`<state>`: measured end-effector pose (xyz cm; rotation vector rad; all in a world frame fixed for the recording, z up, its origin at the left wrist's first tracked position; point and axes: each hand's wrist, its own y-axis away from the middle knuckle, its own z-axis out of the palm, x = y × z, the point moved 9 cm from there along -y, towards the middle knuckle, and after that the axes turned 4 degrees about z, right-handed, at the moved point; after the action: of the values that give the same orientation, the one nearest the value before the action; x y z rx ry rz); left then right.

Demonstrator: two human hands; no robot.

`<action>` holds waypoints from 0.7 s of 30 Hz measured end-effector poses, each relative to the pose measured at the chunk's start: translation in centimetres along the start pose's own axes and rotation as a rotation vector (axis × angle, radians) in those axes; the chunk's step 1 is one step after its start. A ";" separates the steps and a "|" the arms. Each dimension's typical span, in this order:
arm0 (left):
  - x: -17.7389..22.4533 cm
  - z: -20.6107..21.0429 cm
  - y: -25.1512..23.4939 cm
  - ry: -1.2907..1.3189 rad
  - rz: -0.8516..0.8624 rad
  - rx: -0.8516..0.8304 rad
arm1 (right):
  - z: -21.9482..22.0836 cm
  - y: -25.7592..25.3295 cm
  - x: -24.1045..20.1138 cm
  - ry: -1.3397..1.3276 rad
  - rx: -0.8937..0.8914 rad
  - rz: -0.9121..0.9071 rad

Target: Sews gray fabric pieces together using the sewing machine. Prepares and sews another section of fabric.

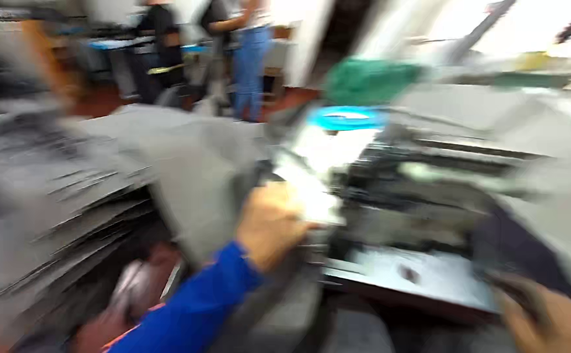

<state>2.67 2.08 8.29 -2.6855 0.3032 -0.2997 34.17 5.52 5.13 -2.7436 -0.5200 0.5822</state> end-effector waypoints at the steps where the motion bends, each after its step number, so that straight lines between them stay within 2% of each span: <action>1: -0.5 0.4 -0.7 -0.012 0.090 0.103 | -1.1 -0.3 3.2 0.089 0.035 0.077; 3: -2.0 2.0 -1.7 0.047 0.160 0.250 | -1.6 -0.1 8.2 0.184 0.055 0.206; 6: -3.3 3.1 -1.6 0.141 0.172 0.347 | -0.2 -1.1 10.8 0.167 -0.087 0.292; 8: -3.2 3.1 -1.6 0.154 0.156 0.291 | -0.9 -3.5 11.9 0.109 -0.121 0.369; 11: -2.5 3.3 -2.2 0.147 0.162 0.202 | -2.0 -9.9 15.0 0.014 -0.048 0.427; 13: -1.4 3.2 -2.7 0.140 0.158 0.182 | -0.5 -14.2 18.1 0.009 -0.071 0.449; 15: -0.8 2.6 -3.2 0.105 0.141 0.236 | 2.3 -17.1 20.7 0.052 -0.136 0.534; 18: -0.7 1.9 -3.7 0.093 0.148 0.266 | 4.4 -19.2 21.3 0.160 -0.171 0.582; 21: -0.7 1.9 -3.9 0.113 0.175 0.190 | 3.5 -18.7 20.9 0.121 -0.049 0.545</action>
<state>3.12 6.50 8.13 -2.4408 0.5135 -0.4065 45.15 31.31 1.58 -2.9416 0.2594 0.5165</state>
